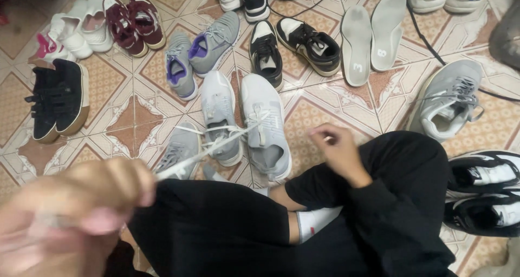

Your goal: A person sitting on the floor is threading shoelaces through the eyelets of a white sneaker, surrounded by other shoes.

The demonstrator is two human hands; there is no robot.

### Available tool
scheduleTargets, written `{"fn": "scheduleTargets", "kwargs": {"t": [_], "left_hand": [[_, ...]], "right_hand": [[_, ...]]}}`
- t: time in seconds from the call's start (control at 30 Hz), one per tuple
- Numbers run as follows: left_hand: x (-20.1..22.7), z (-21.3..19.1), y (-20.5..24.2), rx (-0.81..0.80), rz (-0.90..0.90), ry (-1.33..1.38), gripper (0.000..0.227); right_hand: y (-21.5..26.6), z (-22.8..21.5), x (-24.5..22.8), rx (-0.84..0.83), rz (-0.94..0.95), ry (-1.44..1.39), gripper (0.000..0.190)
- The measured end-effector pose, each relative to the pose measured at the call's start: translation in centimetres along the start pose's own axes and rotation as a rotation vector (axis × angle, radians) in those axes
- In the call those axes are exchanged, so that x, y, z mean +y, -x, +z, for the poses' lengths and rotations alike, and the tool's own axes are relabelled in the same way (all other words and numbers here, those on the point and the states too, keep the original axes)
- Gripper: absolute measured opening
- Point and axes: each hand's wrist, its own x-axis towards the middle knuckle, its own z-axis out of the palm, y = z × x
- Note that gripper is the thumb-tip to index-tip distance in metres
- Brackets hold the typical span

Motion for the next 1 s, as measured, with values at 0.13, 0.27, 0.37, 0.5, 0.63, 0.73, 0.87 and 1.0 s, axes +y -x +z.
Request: {"fn": "scheduleTargets", "kwargs": {"t": [0.13,0.27,0.37,0.5,0.63,0.73,0.87,1.0], "left_hand": [[-2.5,-3.3,2.0,0.173,0.08,-0.029,0.019],[-3.8,-5.7,4.2,0.292,0.007,-0.043,0.034],[-3.7,-5.0,3.1,0.323,0.04,-0.174,0.035],[-4.7,-3.4,2.5,0.364,-0.013,-0.369,0.02],[-6.2,-3.3,1.8,0.504,-0.152,0.183,0.015],[-7.7,0.6,-2.9,0.459,-0.254,-0.166,0.008],[-15.8,2.3,-5.4,0.319,-0.392,-0.326,0.014],[-24.7,4.6,-5.0,0.167,-0.436,-0.255,0.016]], "right_hand": [[-1.5,2.8,-0.8,-0.103,-0.031,0.261,0.019],[-3.5,5.0,0.6,-0.065,0.05,0.356,0.022],[-4.3,6.4,1.7,-0.137,0.125,0.439,0.032],[-4.9,7.7,2.6,-0.106,-0.109,0.531,0.037],[-5.8,8.1,2.6,-0.087,-0.133,0.529,0.031],[-6.6,8.4,2.4,-0.099,-0.116,0.513,0.028],[-7.6,9.1,3.6,-0.075,-0.036,0.546,0.026],[-8.4,9.2,3.6,-0.106,-0.019,0.612,0.024]]}}
